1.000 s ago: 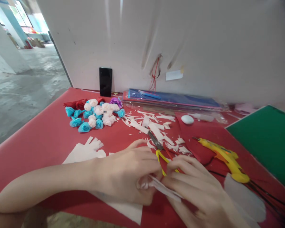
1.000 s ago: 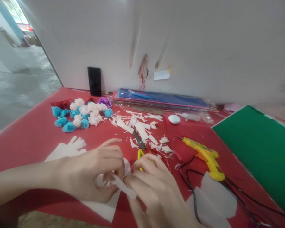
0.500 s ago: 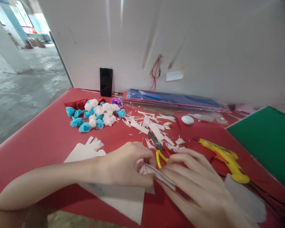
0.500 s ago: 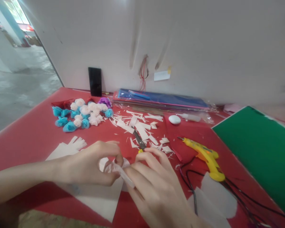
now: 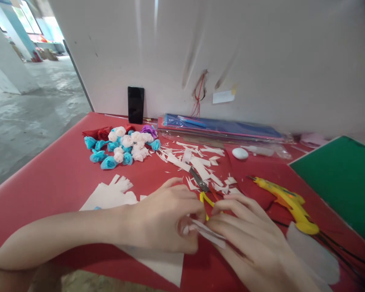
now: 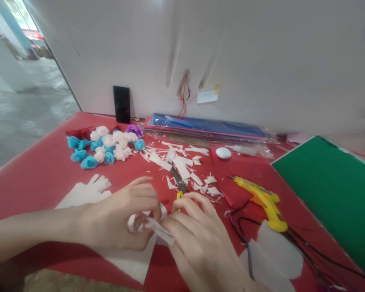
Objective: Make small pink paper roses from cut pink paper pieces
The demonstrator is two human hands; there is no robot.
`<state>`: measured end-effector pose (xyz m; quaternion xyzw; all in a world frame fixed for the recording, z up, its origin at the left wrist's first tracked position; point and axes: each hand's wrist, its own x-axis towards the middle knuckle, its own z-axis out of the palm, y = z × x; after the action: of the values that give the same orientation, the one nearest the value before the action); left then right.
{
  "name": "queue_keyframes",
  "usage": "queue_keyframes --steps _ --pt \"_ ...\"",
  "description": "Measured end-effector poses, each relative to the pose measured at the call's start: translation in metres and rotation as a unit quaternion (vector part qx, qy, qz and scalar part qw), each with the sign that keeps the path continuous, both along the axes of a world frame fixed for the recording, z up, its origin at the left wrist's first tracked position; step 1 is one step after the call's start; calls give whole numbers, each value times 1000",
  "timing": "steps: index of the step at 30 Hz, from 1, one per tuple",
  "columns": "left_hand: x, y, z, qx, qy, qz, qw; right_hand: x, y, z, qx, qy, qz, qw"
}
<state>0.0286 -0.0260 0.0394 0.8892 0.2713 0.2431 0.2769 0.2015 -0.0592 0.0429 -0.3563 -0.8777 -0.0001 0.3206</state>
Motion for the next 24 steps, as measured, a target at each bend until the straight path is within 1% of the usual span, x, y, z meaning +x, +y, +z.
queue_keyframes --steps 2,4,6,8,10,12,14,16,22,24 --pt "-1 -2 -1 31 3 5 999 0 1 0 -4 6 0 1000" --pt "-1 -2 -1 45 5 6 999 0 2 1 -9 9 0 1000" --pt "-2 -1 0 37 0 4 999 -1 3 4 -7 13 0 1000" --pt "-1 0 2 13 -15 7 1000 -1 4 6 5 18 -2 1000" --pt "-1 1 6 -34 -37 18 999 -1 4 9 27 13 -9 999" --pt "0 2 10 -109 -61 27 992 -1 4 10 55 -14 -23 998" --pt "0 2 13 -191 -82 31 978 0 3 10 86 -47 -33 995" --pt "0 1 16 -250 -94 30 963 1 2 11 101 -67 -36 992" --pt "0 1 18 -354 -110 31 928 4 1 14 112 -93 -38 989" --pt "0 2 19 -393 -118 36 911 3 2 14 115 -94 -41 988"
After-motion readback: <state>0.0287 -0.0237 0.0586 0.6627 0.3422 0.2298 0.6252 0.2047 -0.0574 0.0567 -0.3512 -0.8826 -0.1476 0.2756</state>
